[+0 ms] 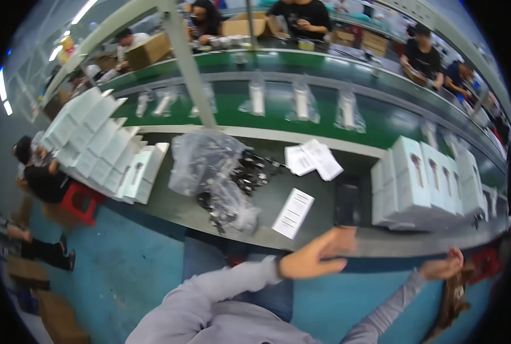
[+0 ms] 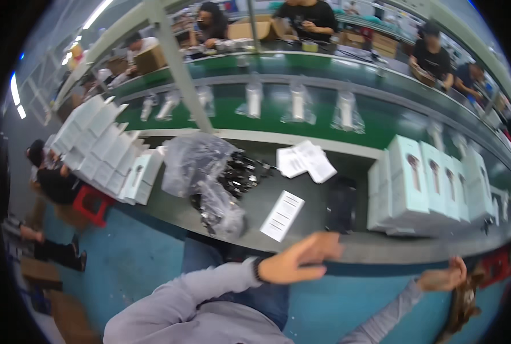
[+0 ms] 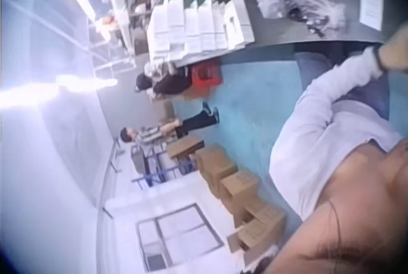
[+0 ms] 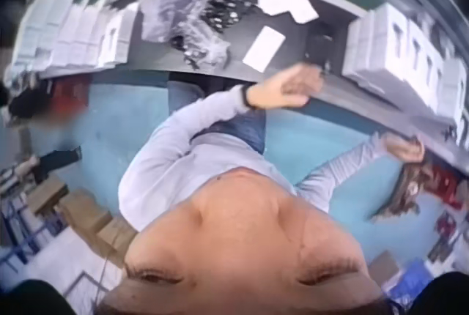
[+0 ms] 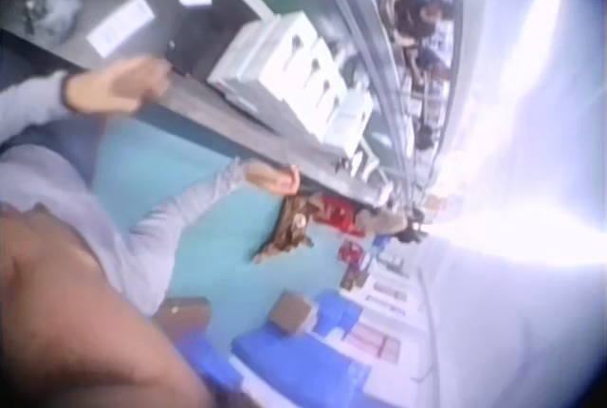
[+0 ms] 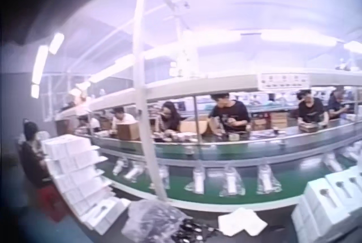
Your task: Packaging hair dryers into individual boxes on an assembly line.
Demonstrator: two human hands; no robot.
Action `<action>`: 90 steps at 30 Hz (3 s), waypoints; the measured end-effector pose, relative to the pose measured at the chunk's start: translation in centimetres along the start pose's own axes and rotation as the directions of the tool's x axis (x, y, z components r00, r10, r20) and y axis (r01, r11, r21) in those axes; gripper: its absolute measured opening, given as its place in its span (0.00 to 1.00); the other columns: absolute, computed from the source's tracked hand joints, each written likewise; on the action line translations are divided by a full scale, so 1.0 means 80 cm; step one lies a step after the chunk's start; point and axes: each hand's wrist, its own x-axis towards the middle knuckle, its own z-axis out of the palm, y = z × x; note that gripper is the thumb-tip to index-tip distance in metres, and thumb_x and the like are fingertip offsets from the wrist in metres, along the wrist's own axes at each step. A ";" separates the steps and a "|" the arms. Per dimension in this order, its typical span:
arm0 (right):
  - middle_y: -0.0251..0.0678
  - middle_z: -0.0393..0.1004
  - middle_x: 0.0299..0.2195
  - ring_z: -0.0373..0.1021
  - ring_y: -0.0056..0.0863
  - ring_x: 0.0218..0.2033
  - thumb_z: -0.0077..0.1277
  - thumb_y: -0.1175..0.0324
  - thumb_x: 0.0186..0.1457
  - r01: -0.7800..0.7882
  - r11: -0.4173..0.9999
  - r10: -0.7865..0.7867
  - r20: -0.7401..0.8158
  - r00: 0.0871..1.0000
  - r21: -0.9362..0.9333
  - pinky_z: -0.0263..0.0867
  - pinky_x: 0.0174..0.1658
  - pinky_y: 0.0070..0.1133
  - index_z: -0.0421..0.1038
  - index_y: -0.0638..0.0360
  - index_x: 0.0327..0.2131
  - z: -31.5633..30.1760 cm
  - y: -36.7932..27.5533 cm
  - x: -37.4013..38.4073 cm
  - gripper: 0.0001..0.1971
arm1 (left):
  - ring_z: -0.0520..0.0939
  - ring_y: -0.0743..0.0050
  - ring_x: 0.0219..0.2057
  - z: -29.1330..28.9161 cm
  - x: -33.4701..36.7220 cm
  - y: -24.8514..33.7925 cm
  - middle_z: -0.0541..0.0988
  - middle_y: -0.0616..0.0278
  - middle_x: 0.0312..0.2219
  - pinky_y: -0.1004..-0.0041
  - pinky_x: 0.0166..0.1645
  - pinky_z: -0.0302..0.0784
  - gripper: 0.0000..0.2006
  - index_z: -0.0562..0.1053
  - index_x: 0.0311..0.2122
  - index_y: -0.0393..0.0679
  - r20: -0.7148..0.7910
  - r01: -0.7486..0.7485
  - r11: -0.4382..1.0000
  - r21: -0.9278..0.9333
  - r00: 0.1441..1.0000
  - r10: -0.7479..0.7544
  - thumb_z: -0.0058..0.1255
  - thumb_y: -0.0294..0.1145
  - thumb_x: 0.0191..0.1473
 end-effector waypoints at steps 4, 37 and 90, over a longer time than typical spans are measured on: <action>0.44 0.69 0.32 0.64 0.32 0.34 0.38 0.63 0.54 0.122 0.875 -0.385 0.522 0.761 0.468 0.60 0.42 0.25 0.67 0.70 0.34 0.079 -0.181 -0.003 0.16 | 0.72 0.70 0.49 -0.061 -0.152 -0.007 0.71 0.58 0.42 0.71 0.55 0.63 0.18 0.62 0.50 0.36 0.051 0.375 0.927 -0.023 0.926 -0.374 0.48 0.21 0.54; 0.37 0.74 0.27 0.70 0.31 0.25 0.38 0.65 0.55 -0.216 0.934 -0.282 0.958 0.051 0.286 0.67 0.31 0.22 0.70 0.61 0.37 0.884 -0.227 -0.562 0.13 | 0.76 0.82 0.36 -0.191 -0.424 -0.010 0.75 0.65 0.31 0.81 0.37 0.69 0.11 0.66 0.44 0.38 -0.585 0.299 0.923 -0.242 0.714 -0.385 0.41 0.32 0.60; 0.32 0.49 0.11 0.47 0.23 0.12 0.47 0.74 0.50 -0.814 0.579 -0.352 0.912 -0.210 0.036 0.41 0.17 0.23 0.47 0.61 0.11 0.086 -0.388 -0.395 0.21 | 0.68 0.50 0.47 -0.260 -0.348 0.221 0.62 0.45 0.46 0.66 0.52 0.65 0.40 0.55 0.53 0.33 -0.792 0.798 0.190 0.571 0.475 0.384 0.62 0.33 0.34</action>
